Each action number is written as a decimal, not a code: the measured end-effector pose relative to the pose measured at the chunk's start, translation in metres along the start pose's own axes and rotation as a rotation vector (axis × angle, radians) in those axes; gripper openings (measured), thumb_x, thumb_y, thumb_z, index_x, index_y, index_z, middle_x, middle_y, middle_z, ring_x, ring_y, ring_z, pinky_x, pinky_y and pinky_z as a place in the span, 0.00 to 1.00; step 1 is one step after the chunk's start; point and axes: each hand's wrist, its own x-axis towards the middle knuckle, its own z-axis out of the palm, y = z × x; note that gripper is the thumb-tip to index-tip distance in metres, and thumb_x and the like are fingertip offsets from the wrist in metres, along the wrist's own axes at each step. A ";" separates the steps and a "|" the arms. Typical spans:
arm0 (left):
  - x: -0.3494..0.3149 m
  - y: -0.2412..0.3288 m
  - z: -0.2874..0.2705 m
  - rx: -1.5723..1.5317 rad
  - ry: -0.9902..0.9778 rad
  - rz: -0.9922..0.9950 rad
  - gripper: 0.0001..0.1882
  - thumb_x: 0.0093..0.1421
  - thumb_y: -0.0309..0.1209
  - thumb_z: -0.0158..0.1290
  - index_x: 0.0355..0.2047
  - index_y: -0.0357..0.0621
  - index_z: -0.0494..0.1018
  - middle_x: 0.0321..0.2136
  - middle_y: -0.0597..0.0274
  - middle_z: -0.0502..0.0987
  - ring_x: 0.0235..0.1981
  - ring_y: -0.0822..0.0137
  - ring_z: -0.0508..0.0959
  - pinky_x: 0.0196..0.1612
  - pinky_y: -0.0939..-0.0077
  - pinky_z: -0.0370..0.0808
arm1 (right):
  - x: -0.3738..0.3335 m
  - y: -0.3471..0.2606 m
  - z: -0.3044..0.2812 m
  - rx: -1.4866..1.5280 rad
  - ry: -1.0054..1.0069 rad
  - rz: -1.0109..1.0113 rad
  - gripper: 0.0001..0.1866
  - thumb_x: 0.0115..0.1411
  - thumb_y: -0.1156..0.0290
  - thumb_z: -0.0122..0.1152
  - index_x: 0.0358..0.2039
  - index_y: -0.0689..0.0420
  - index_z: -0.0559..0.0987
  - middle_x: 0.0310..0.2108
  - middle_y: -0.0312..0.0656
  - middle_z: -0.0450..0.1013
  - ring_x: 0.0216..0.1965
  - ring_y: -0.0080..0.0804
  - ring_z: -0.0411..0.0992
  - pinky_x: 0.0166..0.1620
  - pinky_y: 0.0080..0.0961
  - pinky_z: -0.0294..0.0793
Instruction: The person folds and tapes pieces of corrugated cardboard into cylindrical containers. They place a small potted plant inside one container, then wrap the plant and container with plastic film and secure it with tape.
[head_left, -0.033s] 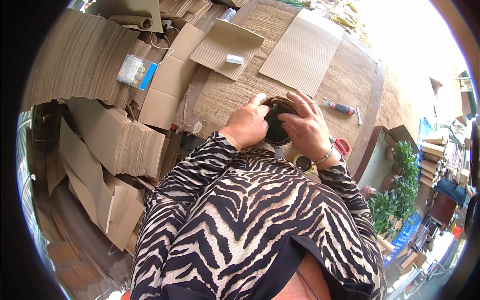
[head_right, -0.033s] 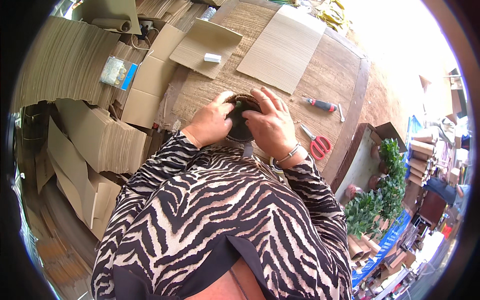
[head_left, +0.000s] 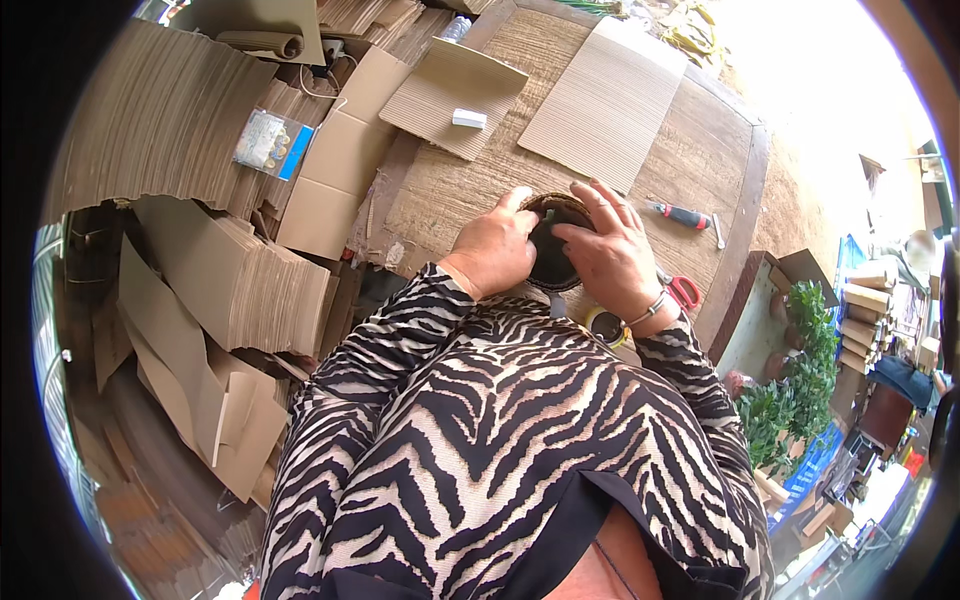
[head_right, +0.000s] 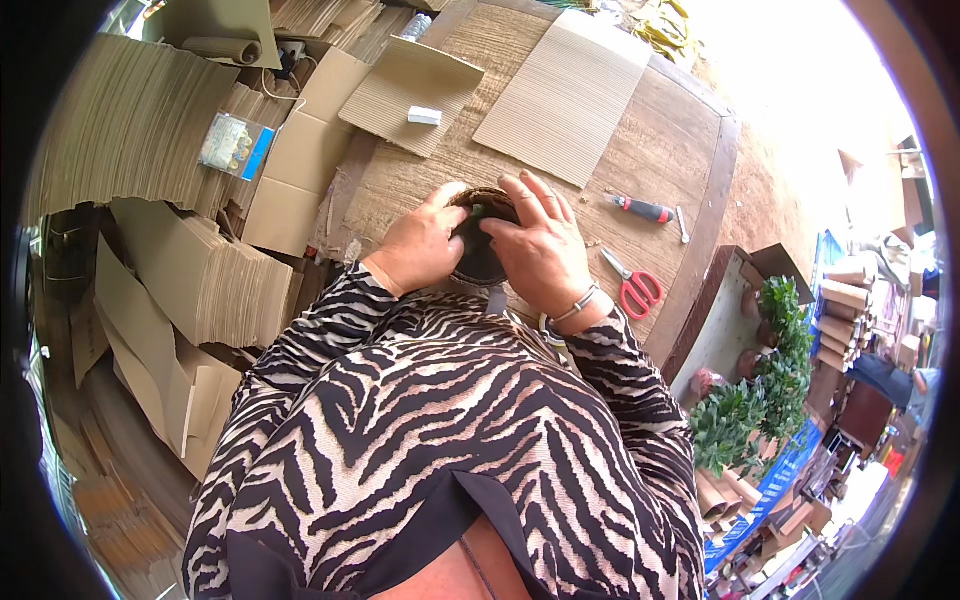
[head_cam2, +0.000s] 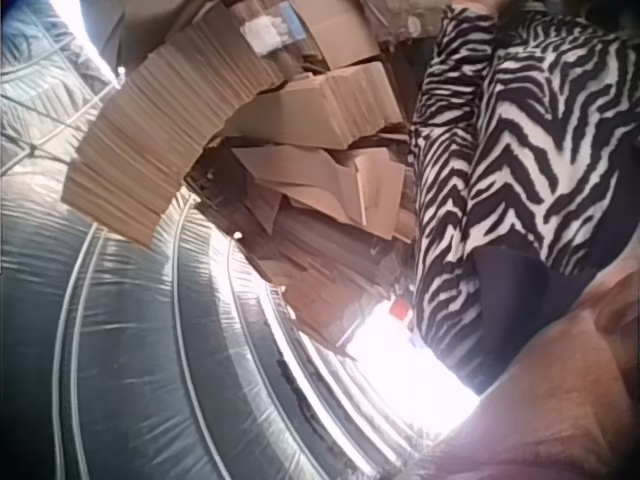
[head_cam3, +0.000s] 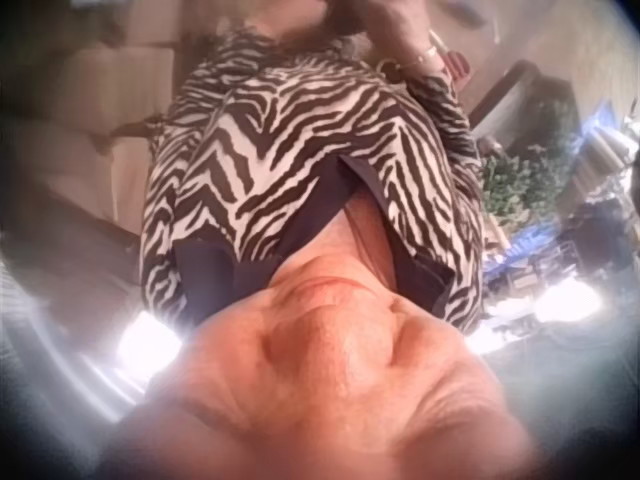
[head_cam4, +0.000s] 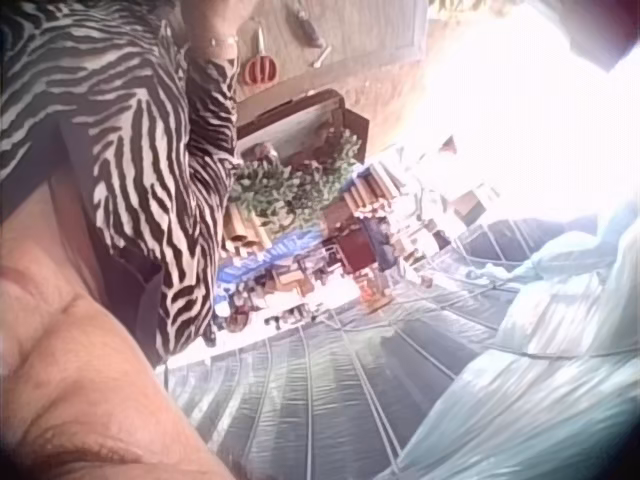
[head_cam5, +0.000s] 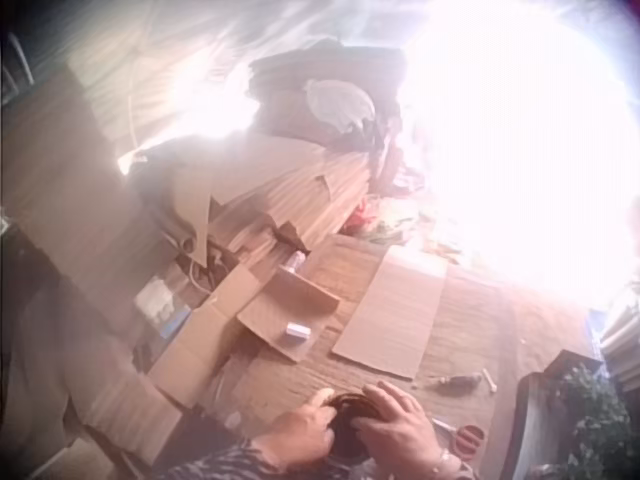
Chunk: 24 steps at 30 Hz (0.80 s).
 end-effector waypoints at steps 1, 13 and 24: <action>0.000 -0.001 0.001 0.001 0.011 0.009 0.16 0.55 0.31 0.51 0.44 0.40 0.74 0.60 0.45 0.62 0.44 0.46 0.78 0.49 0.57 0.76 | 0.003 -0.001 0.003 -0.026 -0.009 -0.005 0.13 0.50 0.69 0.64 0.38 0.45 0.84 0.58 0.46 0.67 0.62 0.49 0.61 0.62 0.43 0.60; 0.004 -0.004 -0.008 -0.166 0.096 0.237 0.20 0.51 0.32 0.59 0.42 0.33 0.74 0.59 0.36 0.63 0.51 0.41 0.73 0.54 0.58 0.73 | 0.017 0.016 0.003 -0.048 -0.054 -0.103 0.17 0.49 0.67 0.59 0.42 0.44 0.82 0.57 0.49 0.66 0.61 0.52 0.60 0.62 0.51 0.58; -0.003 0.006 -0.020 -0.186 0.081 0.213 0.15 0.54 0.35 0.59 0.39 0.38 0.76 0.55 0.43 0.68 0.52 0.46 0.74 0.53 0.61 0.73 | 0.032 0.020 0.012 -0.163 -0.278 -0.061 0.14 0.51 0.63 0.56 0.37 0.44 0.84 0.60 0.45 0.64 0.65 0.50 0.56 0.63 0.53 0.55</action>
